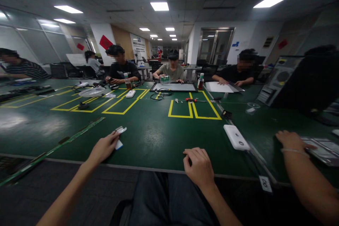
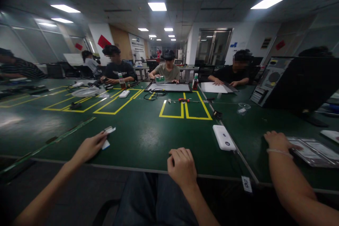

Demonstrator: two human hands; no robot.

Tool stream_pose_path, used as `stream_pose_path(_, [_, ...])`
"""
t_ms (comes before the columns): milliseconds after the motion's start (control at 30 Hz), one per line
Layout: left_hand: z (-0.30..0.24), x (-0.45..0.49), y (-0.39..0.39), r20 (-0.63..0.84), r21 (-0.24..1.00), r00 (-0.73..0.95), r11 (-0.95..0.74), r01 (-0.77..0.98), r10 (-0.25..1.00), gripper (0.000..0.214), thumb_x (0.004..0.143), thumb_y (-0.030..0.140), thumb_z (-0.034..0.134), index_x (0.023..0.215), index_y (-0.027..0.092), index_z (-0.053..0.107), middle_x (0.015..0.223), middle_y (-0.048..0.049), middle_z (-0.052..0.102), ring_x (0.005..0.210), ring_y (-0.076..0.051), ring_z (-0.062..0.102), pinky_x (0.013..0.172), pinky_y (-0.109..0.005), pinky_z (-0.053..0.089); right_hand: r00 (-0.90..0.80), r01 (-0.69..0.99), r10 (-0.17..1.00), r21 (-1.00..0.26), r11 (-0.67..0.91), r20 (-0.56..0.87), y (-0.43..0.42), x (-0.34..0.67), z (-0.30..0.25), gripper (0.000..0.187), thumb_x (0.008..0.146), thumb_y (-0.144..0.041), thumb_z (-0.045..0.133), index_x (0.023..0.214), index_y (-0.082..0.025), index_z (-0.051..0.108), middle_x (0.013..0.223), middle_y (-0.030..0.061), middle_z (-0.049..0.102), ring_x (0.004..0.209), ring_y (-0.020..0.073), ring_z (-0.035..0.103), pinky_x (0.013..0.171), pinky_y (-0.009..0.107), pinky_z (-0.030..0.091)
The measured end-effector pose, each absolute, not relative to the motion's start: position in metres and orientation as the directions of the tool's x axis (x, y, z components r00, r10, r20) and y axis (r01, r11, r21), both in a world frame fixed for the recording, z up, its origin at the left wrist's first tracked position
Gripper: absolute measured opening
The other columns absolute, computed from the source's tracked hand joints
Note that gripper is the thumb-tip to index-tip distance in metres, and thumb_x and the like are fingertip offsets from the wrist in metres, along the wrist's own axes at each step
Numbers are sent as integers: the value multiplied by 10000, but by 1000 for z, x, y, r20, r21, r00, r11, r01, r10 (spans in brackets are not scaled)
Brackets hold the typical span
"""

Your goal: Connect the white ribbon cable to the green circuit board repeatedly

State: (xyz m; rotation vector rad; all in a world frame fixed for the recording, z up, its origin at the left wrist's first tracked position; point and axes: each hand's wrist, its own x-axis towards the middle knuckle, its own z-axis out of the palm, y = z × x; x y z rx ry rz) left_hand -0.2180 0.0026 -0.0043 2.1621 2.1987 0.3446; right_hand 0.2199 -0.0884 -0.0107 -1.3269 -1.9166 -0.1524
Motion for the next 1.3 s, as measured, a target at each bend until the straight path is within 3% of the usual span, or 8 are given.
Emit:
stream_pose_path(67, [-9,-182,7,180,218,105,-144,965,978,593,1037,459,321,1467,144,581,1580,-132,507,1422,-283,537,1165,-395,432,-142,833,747,-329,444,649,-89,220,-11,240,919,-96,515,952,-206,726,933,54,752,925,218,643,874,371,421])
stream_pose_path(167, [-13,-129,10,202,227,260,-303,926,944,627,1042,485,345,1516,115,522,1611,-142,459,1531,-290,380,1251,-460,331,-136,831,750,-337,442,648,-89,220,-12,240,916,-95,519,956,-204,729,935,51,752,928,217,642,873,371,425])
stream_pose_path(367, [-7,-48,-1,159,290,608,-626,724,778,580,1095,426,301,1626,200,351,1676,-69,348,1588,-250,239,1303,-495,225,-132,822,744,-348,452,655,-89,221,-11,271,931,-96,490,1000,-206,728,1000,63,759,978,226,647,912,376,441])
stream_pose_path(600, [-4,9,-34,204,257,777,-799,544,595,608,1099,387,333,1672,233,198,1719,-42,236,1605,-227,166,1317,-468,206,-101,855,782,-348,385,616,-87,222,-5,380,934,-144,500,1262,-202,683,1211,93,723,1142,250,624,992,399,462])
stream_pose_path(833, [-5,21,-49,255,160,767,-808,568,589,632,1115,390,283,1684,227,60,1735,-59,157,1609,-229,124,1311,-463,228,-146,867,830,-335,370,538,-84,221,-10,478,940,-164,503,1401,-206,620,1387,83,667,1295,251,573,1099,425,436])
stream_pose_path(1067, [-6,7,-48,290,95,709,-757,647,643,637,1113,448,282,1682,274,56,1744,-47,110,1618,-231,67,1315,-488,171,-152,887,863,-319,334,482,-85,221,-4,424,964,-208,519,1367,-206,651,1378,76,678,1301,260,559,1105,432,423])
stream_pose_path(1200, [-12,-47,-25,288,74,516,-556,828,807,624,1096,505,274,1675,307,157,1742,-32,145,1618,-272,82,1303,-546,125,-149,895,866,-308,324,477,-86,220,-2,394,965,-210,533,1333,-216,675,1371,78,682,1289,260,572,1089,436,437])
stream_pose_path(1300, [-16,-124,-6,322,32,208,-230,973,924,711,1057,543,282,1663,172,249,1728,-130,189,1611,-349,73,1280,-600,111,-149,892,866,-313,326,478,-87,219,-2,395,964,-203,536,1335,-215,675,1370,80,683,1288,262,575,1080,442,446])
